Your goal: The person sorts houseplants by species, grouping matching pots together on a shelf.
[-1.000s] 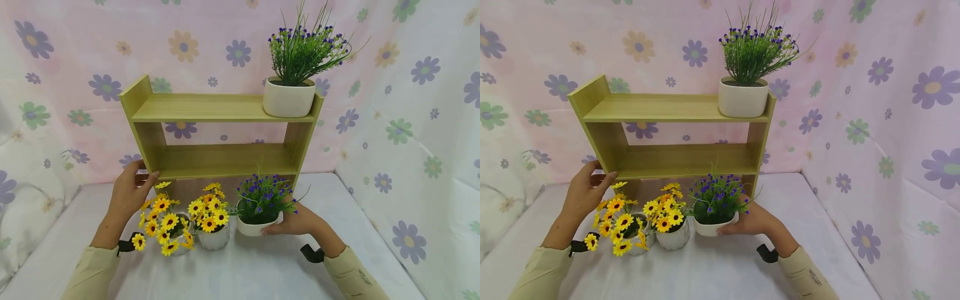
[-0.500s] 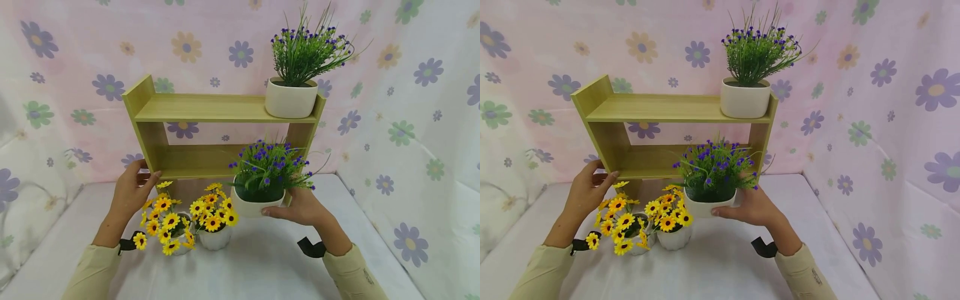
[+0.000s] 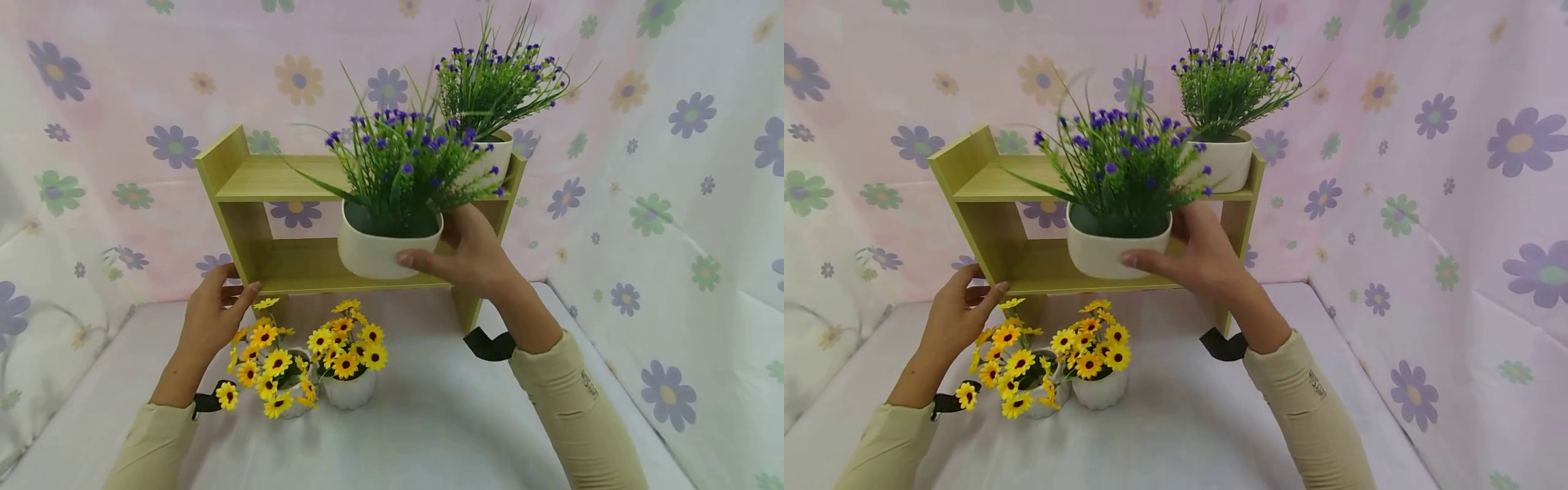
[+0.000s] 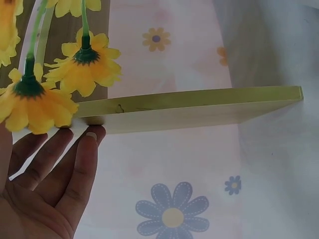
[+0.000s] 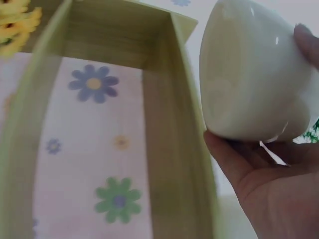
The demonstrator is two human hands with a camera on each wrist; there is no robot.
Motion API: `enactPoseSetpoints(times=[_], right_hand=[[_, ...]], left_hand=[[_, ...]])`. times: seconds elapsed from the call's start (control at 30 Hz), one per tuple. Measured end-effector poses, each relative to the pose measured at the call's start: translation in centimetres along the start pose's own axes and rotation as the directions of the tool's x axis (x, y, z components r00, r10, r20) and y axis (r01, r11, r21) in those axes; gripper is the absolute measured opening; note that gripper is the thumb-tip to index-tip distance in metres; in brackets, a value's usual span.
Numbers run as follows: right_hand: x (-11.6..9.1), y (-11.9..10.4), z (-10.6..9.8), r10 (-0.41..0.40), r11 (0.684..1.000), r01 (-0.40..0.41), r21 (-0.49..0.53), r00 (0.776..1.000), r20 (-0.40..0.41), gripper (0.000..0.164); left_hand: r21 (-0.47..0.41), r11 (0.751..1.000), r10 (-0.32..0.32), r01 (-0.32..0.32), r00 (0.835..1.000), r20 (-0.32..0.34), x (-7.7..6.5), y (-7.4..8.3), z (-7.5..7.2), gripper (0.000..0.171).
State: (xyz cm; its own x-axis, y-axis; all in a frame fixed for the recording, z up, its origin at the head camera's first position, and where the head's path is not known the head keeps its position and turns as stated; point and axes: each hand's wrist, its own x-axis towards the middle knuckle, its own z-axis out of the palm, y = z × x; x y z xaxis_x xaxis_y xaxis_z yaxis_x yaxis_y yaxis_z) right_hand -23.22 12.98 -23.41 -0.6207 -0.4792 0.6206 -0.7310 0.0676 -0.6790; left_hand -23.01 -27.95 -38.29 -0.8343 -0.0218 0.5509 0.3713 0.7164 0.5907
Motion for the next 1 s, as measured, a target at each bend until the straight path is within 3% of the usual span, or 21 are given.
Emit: enactPoseSetpoints(times=[0.13, 0.3, 0.53, 1.0], right_hand=[[2.8, -1.4, 0.5, -0.048, 0.998, 0.047, -0.044, 0.998, -0.032, 0.082], [5.4, -2.0, 1.0, 0.027, 0.991, -0.039, -0.132, 0.995, -0.093, 0.075], [8.5, -0.8, 1.7, 0.091, 0.967, -0.118, -0.227, 0.987, -0.129, 0.068], [10.8, 0.1, 1.8, 0.266, 0.923, -0.280, -0.262, 0.960, -0.089, 0.077]], left_hand=[[0.013, 1.000, -0.020, 0.020, 1.000, -0.001, 0.0, 0.1, 0.0, 0.052], [0.013, 1.000, -0.014, 0.014, 1.000, -0.005, 0.0, 0.2, 0.0, 0.051], [0.006, 1.000, -0.015, 0.015, 1.000, -0.002, -0.2, 0.2, 0.0, 0.053], [-0.003, 1.000, 0.003, -0.003, 1.000, -0.002, 0.2, -0.2, 0.0, 0.051]])
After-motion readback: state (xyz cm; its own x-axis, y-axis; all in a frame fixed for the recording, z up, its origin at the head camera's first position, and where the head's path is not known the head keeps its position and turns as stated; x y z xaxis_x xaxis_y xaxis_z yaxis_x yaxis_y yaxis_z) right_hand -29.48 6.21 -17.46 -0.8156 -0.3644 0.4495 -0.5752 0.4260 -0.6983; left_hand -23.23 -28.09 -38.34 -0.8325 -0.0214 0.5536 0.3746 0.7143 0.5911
